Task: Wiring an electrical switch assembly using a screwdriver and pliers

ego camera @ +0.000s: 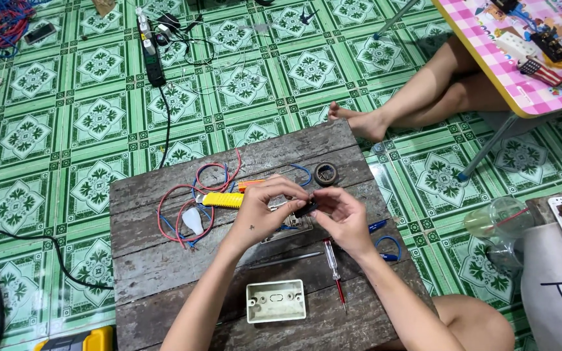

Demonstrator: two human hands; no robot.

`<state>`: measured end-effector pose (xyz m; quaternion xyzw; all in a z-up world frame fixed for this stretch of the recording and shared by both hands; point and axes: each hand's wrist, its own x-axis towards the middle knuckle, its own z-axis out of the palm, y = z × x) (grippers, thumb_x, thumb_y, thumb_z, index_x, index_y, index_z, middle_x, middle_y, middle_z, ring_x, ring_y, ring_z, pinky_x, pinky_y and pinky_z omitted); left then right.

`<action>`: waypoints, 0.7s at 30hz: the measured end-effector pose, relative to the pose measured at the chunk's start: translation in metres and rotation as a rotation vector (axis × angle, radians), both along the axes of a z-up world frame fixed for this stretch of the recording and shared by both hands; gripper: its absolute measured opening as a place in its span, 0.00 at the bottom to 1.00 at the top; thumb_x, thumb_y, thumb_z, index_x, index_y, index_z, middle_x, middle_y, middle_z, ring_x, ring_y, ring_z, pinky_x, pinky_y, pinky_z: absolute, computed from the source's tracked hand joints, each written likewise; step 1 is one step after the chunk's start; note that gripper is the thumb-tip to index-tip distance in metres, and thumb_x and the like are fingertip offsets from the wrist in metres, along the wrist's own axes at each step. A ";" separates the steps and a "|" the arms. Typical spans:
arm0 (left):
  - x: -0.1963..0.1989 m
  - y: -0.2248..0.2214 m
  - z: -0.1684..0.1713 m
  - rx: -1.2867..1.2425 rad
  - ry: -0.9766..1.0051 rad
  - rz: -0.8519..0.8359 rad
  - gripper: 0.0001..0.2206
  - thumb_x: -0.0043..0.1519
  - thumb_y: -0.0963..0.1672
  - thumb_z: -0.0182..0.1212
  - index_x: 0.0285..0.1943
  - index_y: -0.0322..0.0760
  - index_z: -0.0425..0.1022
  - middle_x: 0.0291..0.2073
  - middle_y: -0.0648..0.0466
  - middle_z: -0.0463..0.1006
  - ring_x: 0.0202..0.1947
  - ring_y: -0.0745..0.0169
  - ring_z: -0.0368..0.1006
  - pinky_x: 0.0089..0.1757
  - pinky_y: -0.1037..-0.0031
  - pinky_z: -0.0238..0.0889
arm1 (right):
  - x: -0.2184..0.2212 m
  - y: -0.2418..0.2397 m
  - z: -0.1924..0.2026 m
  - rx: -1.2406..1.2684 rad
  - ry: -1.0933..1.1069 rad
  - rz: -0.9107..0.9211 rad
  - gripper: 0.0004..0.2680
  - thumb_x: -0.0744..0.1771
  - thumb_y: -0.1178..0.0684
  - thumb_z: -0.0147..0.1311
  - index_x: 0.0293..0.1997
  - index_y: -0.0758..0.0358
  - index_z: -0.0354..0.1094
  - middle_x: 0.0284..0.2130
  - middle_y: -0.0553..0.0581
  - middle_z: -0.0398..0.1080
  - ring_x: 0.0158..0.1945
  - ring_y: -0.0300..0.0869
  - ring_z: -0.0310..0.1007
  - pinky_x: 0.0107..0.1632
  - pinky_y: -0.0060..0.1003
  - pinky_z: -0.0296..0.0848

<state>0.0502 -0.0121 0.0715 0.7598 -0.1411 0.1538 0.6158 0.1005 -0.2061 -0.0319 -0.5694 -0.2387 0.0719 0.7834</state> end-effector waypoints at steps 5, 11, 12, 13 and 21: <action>0.000 -0.001 -0.005 0.039 -0.044 0.021 0.06 0.57 0.37 0.70 0.38 0.40 0.86 0.35 0.52 0.86 0.38 0.54 0.80 0.43 0.66 0.73 | -0.001 0.000 0.003 0.014 0.039 0.000 0.15 0.61 0.70 0.63 0.53 0.75 0.70 0.45 0.63 0.77 0.49 0.41 0.78 0.47 0.29 0.80; 0.000 -0.005 -0.003 0.000 -0.057 0.020 0.07 0.56 0.35 0.70 0.38 0.40 0.86 0.35 0.52 0.87 0.39 0.52 0.81 0.45 0.63 0.72 | -0.002 0.000 0.007 0.018 0.086 -0.002 0.17 0.61 0.69 0.64 0.54 0.74 0.70 0.44 0.62 0.78 0.47 0.40 0.79 0.47 0.28 0.80; 0.003 -0.006 -0.005 -0.010 -0.068 0.018 0.08 0.55 0.36 0.71 0.37 0.41 0.86 0.35 0.52 0.87 0.39 0.53 0.81 0.45 0.64 0.72 | 0.000 -0.001 0.006 0.030 0.090 -0.002 0.17 0.61 0.69 0.65 0.55 0.74 0.70 0.44 0.63 0.78 0.47 0.41 0.80 0.47 0.28 0.81; 0.001 -0.006 -0.006 -0.011 -0.064 0.015 0.08 0.55 0.36 0.71 0.37 0.41 0.86 0.35 0.52 0.87 0.39 0.53 0.81 0.45 0.64 0.72 | -0.002 -0.001 0.004 0.029 0.094 -0.005 0.17 0.61 0.69 0.65 0.55 0.74 0.70 0.44 0.63 0.78 0.47 0.41 0.80 0.47 0.28 0.81; 0.004 -0.012 -0.020 -0.065 -0.088 0.143 0.08 0.52 0.35 0.72 0.34 0.41 0.87 0.32 0.53 0.87 0.33 0.54 0.81 0.41 0.66 0.72 | -0.006 0.004 0.012 -0.004 0.085 -0.076 0.15 0.63 0.68 0.63 0.54 0.71 0.70 0.44 0.62 0.79 0.46 0.39 0.80 0.48 0.29 0.81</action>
